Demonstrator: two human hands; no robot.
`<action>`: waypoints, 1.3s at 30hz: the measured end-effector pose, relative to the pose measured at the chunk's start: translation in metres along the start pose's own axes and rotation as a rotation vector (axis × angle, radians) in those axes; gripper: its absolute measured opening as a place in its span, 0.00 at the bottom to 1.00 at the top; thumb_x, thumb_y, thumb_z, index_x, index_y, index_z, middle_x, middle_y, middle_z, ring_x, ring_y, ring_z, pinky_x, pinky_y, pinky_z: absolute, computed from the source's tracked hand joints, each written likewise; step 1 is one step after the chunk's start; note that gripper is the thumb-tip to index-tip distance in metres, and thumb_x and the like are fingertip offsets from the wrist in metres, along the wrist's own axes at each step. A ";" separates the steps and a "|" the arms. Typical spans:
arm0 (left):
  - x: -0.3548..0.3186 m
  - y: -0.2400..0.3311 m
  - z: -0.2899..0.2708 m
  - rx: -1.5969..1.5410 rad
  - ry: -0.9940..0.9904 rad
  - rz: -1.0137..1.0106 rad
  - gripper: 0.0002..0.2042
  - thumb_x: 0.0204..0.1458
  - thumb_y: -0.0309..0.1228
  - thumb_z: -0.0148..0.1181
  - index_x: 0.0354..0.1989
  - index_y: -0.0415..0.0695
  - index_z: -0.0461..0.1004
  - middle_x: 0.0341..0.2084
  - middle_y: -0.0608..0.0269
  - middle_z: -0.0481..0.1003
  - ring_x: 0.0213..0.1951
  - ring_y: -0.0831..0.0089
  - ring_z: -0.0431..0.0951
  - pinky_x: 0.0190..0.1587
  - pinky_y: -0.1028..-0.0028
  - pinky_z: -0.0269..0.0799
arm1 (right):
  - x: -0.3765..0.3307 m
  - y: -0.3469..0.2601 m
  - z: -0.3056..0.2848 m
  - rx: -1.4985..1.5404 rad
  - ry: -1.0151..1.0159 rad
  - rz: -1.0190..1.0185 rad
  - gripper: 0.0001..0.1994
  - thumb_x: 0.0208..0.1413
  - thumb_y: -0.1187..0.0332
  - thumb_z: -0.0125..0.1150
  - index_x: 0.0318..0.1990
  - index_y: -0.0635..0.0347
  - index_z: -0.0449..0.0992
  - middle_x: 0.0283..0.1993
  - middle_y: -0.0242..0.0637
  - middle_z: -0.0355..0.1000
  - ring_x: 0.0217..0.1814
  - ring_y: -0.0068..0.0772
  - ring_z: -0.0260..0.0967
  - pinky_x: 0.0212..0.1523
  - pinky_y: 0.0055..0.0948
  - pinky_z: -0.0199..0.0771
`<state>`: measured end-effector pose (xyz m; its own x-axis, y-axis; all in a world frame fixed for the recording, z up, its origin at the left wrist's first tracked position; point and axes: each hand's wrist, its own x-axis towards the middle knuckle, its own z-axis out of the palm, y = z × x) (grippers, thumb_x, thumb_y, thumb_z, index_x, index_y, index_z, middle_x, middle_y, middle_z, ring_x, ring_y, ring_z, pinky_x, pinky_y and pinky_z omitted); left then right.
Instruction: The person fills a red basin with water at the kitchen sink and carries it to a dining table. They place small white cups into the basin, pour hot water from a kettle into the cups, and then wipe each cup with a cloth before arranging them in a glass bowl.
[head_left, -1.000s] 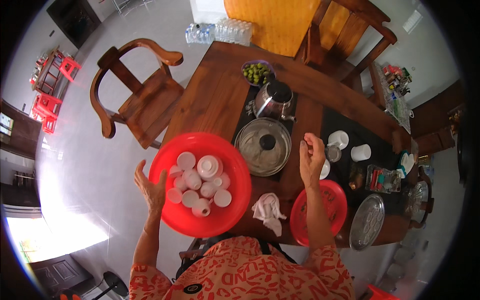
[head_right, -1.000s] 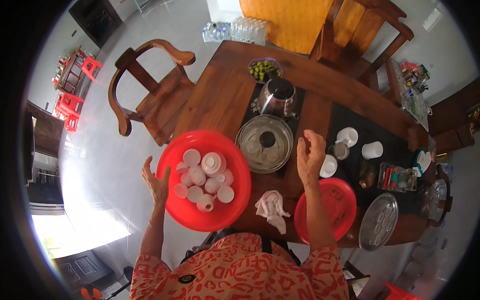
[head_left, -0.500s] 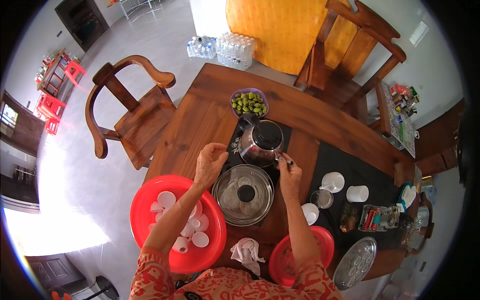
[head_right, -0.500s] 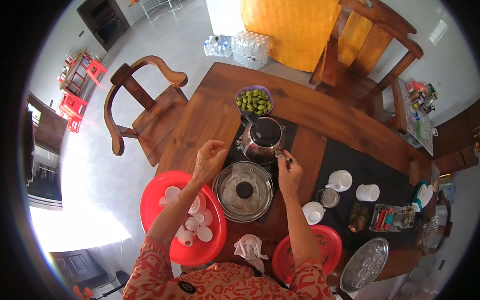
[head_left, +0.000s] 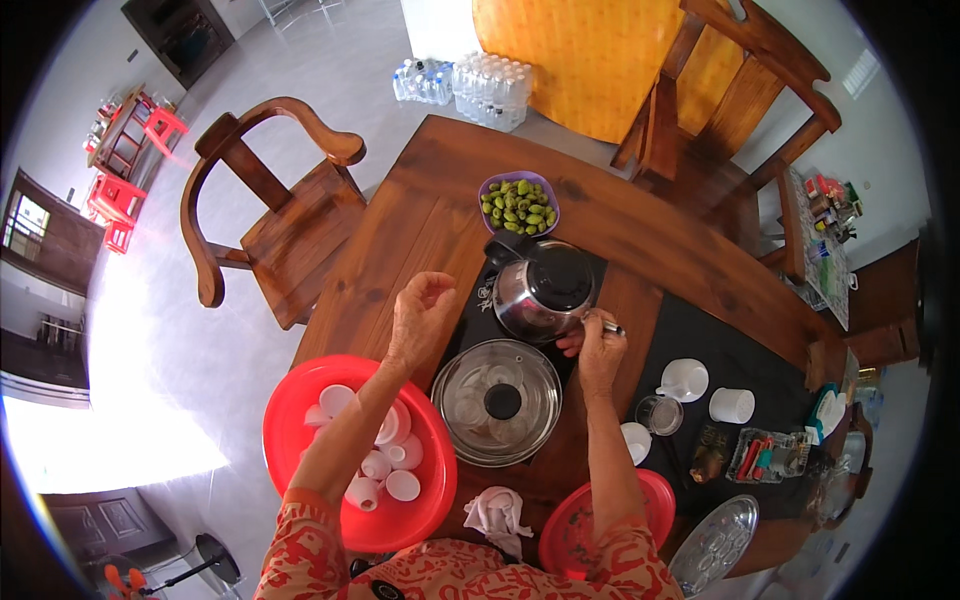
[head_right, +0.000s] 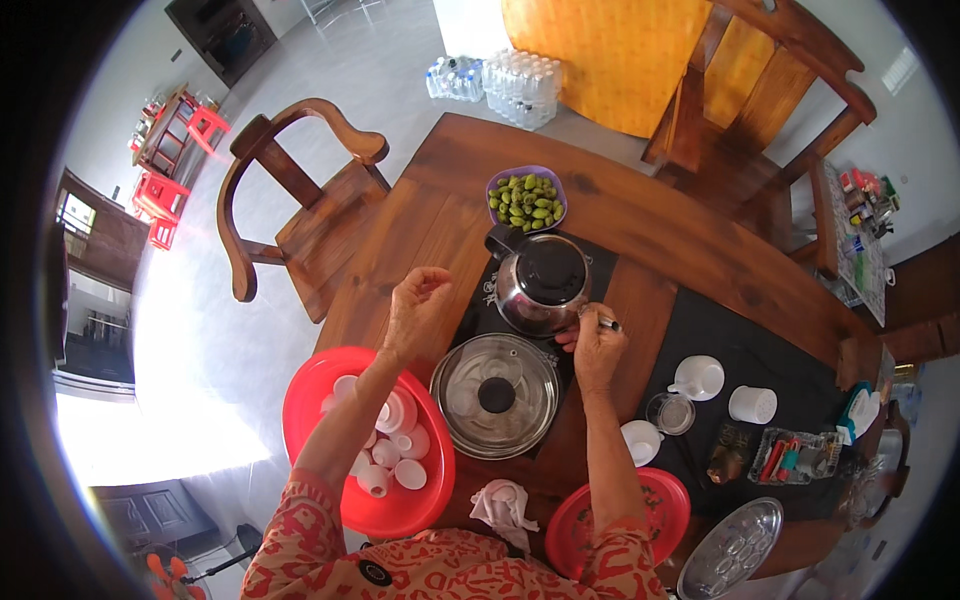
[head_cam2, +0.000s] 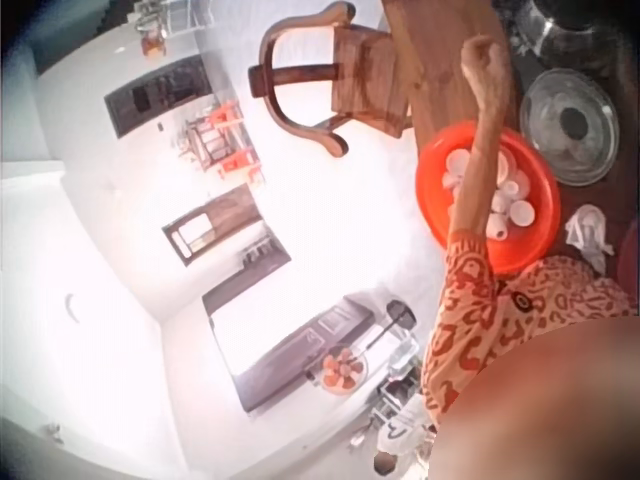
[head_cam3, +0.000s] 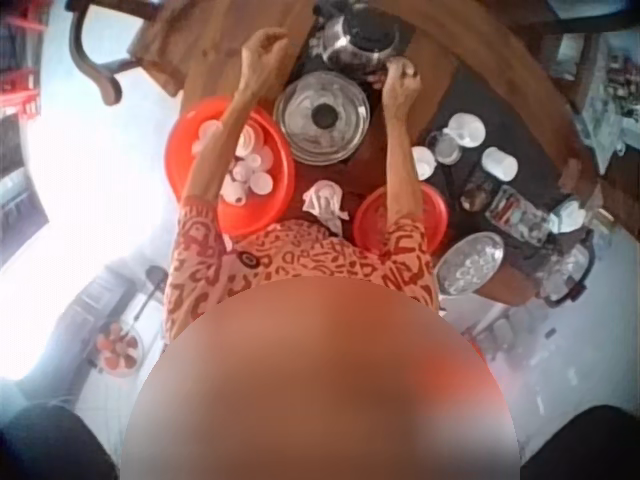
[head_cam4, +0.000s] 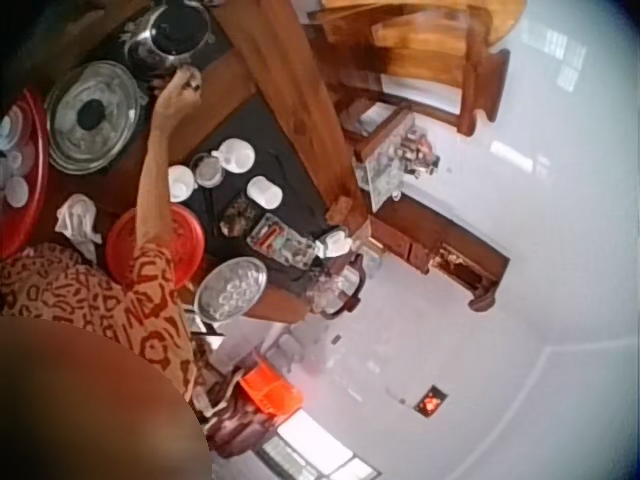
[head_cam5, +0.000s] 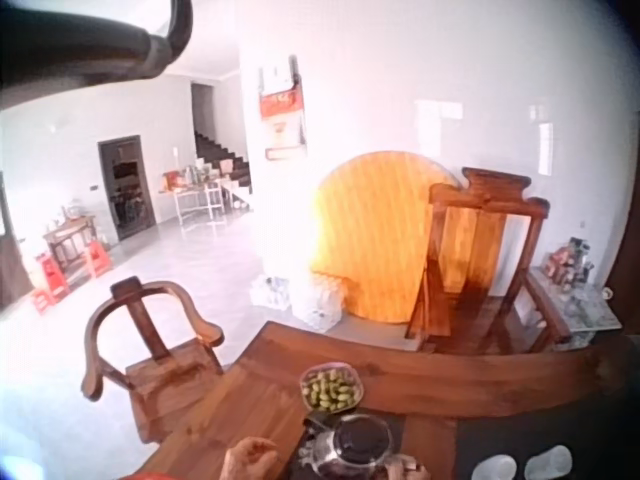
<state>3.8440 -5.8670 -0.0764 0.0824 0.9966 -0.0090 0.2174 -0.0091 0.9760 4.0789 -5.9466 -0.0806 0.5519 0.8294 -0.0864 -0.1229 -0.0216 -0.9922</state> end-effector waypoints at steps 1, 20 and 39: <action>0.001 -0.001 -0.004 -0.023 0.007 -0.012 0.10 0.51 0.26 0.58 0.41 0.38 0.72 0.33 0.64 0.74 0.37 0.78 0.73 0.40 0.78 0.70 | 0.000 -0.007 0.000 0.024 0.006 -0.012 0.12 0.60 0.66 0.49 0.34 0.70 0.72 0.22 0.38 0.73 0.18 0.28 0.72 0.13 0.20 0.68; -0.081 0.064 -0.173 -0.725 0.228 -0.270 0.26 0.54 0.52 0.49 0.49 0.41 0.70 0.41 0.56 0.74 0.40 0.66 0.77 0.44 0.65 0.75 | -0.166 -0.066 0.121 0.109 -0.677 -0.004 0.22 0.58 0.64 0.56 0.55 0.68 0.63 0.39 0.39 0.74 0.38 0.27 0.73 0.35 0.24 0.75; -0.195 0.063 -0.356 0.016 0.401 0.254 0.22 0.60 0.48 0.45 0.45 0.43 0.76 0.37 0.62 0.76 0.41 0.77 0.72 0.49 0.76 0.67 | -0.276 -0.033 0.045 -0.177 -0.259 -0.030 0.15 0.60 0.67 0.52 0.52 0.67 0.67 0.38 0.34 0.71 0.34 0.18 0.68 0.31 0.16 0.67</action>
<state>3.4951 -6.0324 0.0644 -0.2462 0.9159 0.3171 0.2545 -0.2546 0.9330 3.8932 -6.1501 -0.0195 0.3222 0.9452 -0.0533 0.0488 -0.0728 -0.9961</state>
